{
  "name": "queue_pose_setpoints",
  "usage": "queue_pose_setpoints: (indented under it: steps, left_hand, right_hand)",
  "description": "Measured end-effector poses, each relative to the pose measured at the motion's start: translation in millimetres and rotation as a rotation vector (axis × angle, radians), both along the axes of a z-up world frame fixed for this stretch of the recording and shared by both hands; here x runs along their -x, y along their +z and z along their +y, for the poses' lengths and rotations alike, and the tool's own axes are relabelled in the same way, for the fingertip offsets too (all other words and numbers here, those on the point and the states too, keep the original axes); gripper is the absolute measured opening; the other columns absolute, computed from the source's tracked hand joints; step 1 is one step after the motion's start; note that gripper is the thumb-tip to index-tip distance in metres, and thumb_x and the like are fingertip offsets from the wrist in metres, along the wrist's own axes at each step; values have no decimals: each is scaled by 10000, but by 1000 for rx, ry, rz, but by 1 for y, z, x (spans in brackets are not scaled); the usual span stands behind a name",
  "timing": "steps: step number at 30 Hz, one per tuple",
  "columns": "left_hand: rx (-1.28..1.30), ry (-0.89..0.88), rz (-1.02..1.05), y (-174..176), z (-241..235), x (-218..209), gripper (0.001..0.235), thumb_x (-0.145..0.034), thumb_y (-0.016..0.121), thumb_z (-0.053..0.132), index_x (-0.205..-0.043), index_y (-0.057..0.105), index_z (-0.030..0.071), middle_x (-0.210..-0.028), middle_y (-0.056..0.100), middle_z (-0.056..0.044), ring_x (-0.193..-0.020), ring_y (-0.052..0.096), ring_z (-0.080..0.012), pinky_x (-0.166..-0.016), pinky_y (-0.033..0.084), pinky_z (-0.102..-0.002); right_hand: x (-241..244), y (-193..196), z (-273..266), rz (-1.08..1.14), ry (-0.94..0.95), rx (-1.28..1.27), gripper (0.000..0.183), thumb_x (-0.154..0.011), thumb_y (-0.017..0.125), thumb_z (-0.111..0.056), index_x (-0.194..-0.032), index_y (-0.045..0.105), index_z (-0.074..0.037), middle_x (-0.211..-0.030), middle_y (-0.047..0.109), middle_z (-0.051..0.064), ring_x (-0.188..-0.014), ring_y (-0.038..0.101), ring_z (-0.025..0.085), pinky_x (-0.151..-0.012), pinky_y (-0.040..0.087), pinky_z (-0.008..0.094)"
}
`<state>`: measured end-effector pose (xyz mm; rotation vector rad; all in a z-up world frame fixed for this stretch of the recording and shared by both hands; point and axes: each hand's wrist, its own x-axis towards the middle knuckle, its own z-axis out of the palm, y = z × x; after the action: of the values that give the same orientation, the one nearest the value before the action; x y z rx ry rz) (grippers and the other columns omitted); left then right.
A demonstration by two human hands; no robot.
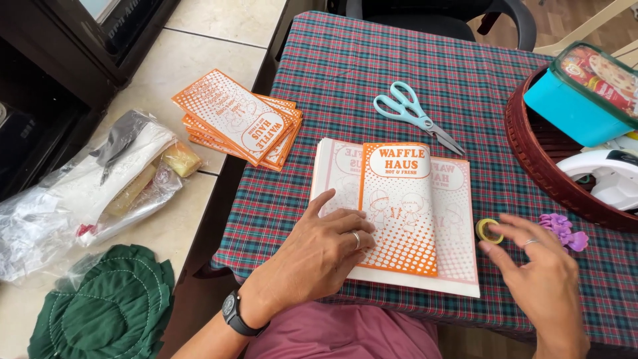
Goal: Folding the bottom of paper bags and sealing them with adhesive tape on a table
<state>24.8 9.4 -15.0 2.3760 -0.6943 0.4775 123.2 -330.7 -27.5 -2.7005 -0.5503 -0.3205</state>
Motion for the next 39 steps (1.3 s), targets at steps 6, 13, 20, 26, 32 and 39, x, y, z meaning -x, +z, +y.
queue_pose_setpoints:
  steps: [6,13,20,26,32,39]
  left_hand:
    - [4,-1,-64,2,-2,1,105,-969,625,95,-957,728,92,-1084,720,-20,-1105,652,-249,-1111,345,-646]
    - [16,18,-81,-4,-3,-2,169,-1001,660,201,-905,726,79,-1062,721,-15,-1066,656,-231,-1120,344,-611]
    - [2,37,-97,-4,-2,-4,126,-981,679,209,-900,717,120,-1055,709,12,-1085,672,-228,-1115,328,-640]
    - [2,39,-101,-4,-4,-3,131,-950,743,207,-862,696,123,-1028,703,11,-1091,674,-227,-1126,291,-676]
    - [8,31,-96,-3,-5,-2,124,-960,720,194,-884,686,102,-1026,692,0,-1098,672,-252,-1120,297,-684]
    - [-40,51,-85,2,-9,-1,118,-1014,605,176,-917,596,110,-1017,645,-23,-1069,652,-268,-1149,264,-688]
  right_hand:
    - [-10,-32,-11,-59,20,-67,205,-823,844,-121,-1003,787,-42,-1219,757,99,-1139,708,228,-995,556,372]
    - [0,7,18,-240,8,-101,255,-836,901,-57,-1060,802,12,-1177,727,176,-921,700,225,-872,580,361]
    - [54,36,99,-178,637,-276,215,-883,725,-87,-1088,728,-19,-1151,702,127,-1030,682,289,-942,566,390]
    - [50,22,42,-197,450,-212,219,-852,767,-79,-1070,775,-63,-1154,748,102,-1013,708,228,-983,511,368]
    - [68,25,80,-252,362,-262,234,-893,737,-76,-1117,752,-13,-1158,731,140,-1041,689,277,-973,532,365]
    - [58,20,52,-267,283,-157,199,-856,800,-124,-1049,797,-79,-1103,762,36,-928,696,177,-916,481,333]
